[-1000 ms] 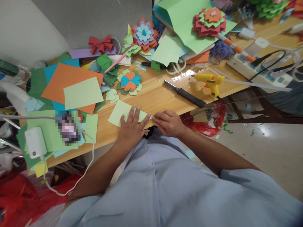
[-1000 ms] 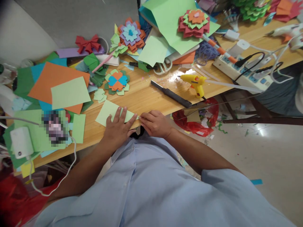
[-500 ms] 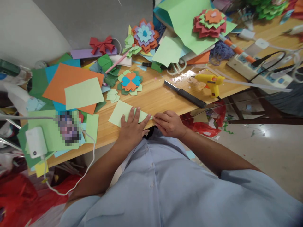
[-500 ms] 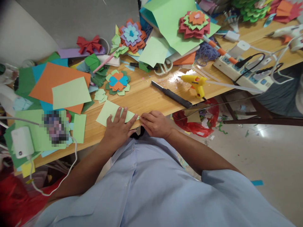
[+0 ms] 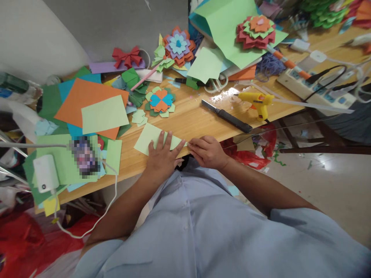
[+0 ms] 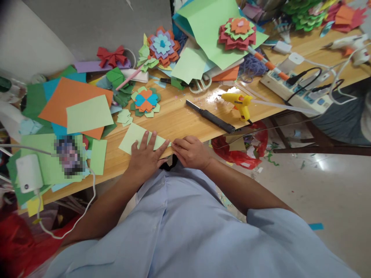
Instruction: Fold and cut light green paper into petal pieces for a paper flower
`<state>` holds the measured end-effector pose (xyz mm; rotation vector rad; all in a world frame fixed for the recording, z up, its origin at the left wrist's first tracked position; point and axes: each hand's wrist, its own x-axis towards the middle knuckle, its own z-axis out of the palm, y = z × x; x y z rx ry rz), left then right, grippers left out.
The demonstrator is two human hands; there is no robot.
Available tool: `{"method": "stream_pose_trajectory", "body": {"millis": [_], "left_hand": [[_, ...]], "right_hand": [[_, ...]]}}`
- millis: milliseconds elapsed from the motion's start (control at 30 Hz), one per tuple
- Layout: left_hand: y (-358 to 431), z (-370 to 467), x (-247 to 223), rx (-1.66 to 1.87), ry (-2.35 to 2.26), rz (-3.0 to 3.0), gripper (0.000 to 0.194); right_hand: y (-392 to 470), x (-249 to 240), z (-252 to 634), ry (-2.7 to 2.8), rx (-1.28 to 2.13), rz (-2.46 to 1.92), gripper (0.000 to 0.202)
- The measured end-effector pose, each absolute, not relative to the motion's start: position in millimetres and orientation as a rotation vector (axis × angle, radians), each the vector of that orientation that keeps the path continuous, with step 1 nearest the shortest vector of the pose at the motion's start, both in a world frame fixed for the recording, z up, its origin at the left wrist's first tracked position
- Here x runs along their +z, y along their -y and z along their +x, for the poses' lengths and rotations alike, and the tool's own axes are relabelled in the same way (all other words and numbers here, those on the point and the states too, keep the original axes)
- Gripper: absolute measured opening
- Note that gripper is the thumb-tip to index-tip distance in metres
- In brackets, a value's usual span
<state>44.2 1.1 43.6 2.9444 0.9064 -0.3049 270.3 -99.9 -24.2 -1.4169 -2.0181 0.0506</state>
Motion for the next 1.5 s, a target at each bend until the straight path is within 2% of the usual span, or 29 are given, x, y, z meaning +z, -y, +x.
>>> {"method": "stream_pose_trajectory", "body": {"millis": [333, 600, 933, 1300, 1500], "left_hand": [[-1, 42, 36, -0.248, -0.901, 2.949, 0.079], [-2, 42, 35, -0.233, -0.879, 2.934, 0.081], [-3, 42, 33, -0.265, -0.891, 2.889, 0.079], [-3, 42, 34, -0.25, -0.88, 2.896, 0.083], [9, 40, 42, -0.109, -0.823, 2.947, 0.085]], "right_hand": [[101, -19, 269, 2.052, -0.023, -1.44, 0.035], [104, -19, 276, 1.906, 0.002, -1.366, 0.039], [106, -23, 261, 2.066, 0.057, -1.401, 0.039], [104, -26, 261, 2.007, -0.035, -1.35, 0.044], [103, -29, 262, 2.037, 0.045, -1.34, 0.041]]}}
